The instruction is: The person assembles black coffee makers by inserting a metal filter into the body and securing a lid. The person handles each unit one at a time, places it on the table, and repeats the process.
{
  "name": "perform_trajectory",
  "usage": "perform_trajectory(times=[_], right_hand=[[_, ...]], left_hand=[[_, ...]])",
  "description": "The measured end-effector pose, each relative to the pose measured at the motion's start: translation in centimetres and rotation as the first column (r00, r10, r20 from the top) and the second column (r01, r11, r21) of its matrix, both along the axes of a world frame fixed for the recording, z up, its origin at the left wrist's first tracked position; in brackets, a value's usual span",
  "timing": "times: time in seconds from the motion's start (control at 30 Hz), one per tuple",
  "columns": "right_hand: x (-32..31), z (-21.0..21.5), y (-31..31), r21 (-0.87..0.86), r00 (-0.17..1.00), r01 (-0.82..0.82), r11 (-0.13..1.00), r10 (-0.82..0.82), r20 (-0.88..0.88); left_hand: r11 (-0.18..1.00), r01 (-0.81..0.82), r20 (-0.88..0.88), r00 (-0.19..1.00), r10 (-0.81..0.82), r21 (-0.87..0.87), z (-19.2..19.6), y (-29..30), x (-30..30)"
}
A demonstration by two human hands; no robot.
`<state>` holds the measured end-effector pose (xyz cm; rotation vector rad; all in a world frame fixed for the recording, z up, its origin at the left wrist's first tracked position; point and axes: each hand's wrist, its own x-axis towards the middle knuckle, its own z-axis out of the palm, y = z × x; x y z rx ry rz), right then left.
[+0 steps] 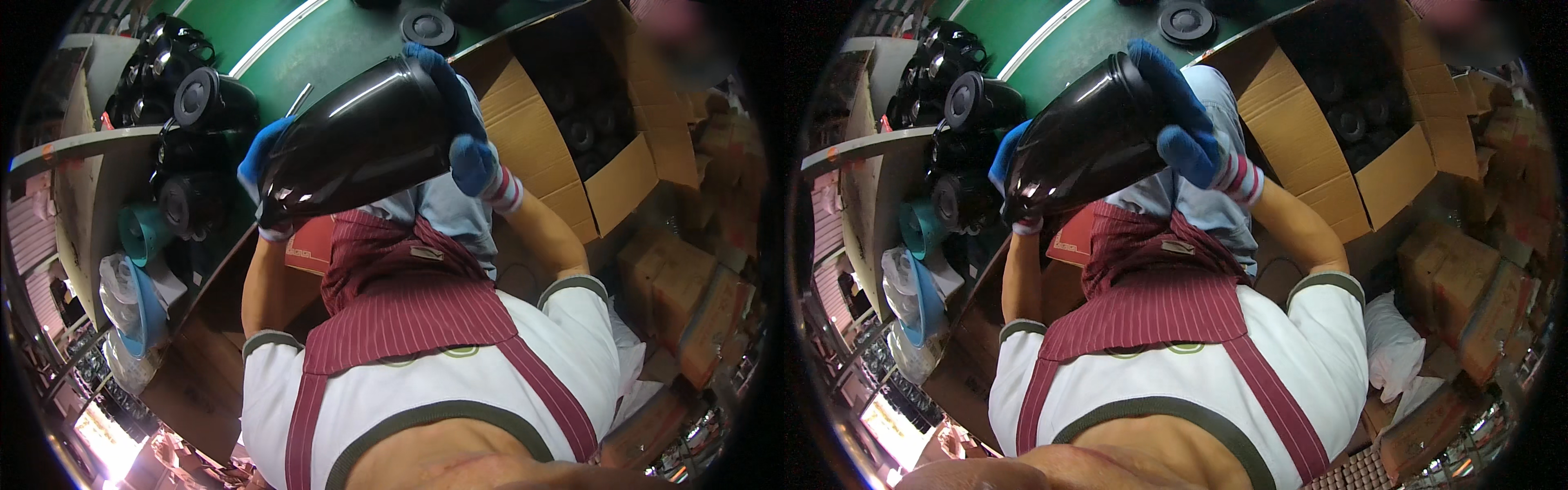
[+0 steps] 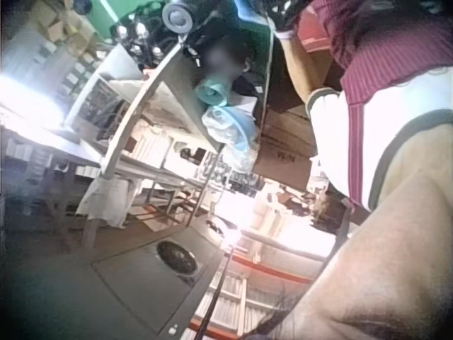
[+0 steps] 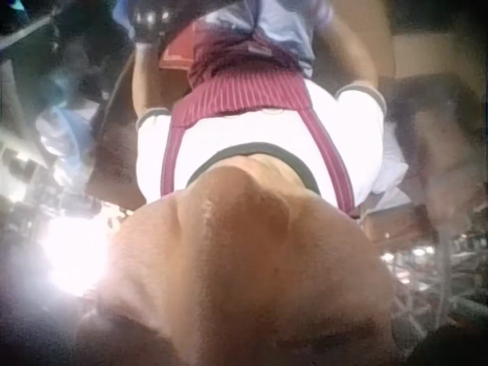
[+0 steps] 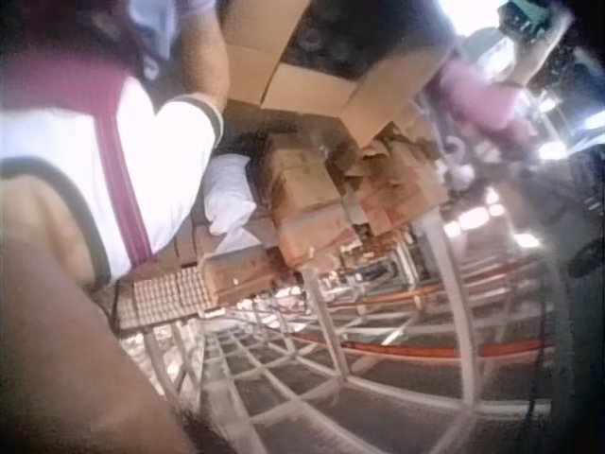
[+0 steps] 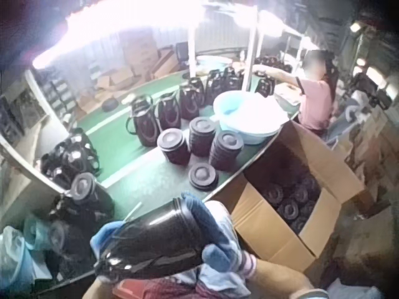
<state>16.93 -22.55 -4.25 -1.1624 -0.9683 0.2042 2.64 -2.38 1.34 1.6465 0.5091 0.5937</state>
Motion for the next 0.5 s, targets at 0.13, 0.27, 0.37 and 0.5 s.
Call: perform_trajectory(times=[0.13, 0.27, 0.37, 0.5], right_hand=[[1.0, -4.6, -0.8, -0.16, 0.938, 0.199, 0.967, -0.141, 0.316], [3.0, -3.2, -2.3, -0.422, 0.949, -0.025, 0.906, 0.155, 0.276], [2.9, 1.3, -1.1, -0.121, 0.791, 0.073, 0.99, 0.017, 0.612], [2.1, 0.0, -0.2, -0.074, 0.98, -0.185, 0.98, 0.189, 0.057]], left_hand=[[0.295, 0.1, 0.052, 0.882, -0.468, 0.95, -0.8, 7.4, -0.2], [0.893, 0.264, 0.139, 0.933, -0.332, 0.364, -5.9, 8.2, -1.7], [0.935, 0.354, 0.135, 0.925, -0.354, 0.027, -7.6, 7.5, -2.1], [0.903, 0.157, 0.214, 0.942, -0.259, 0.4, -7.8, 6.9, -1.5]])
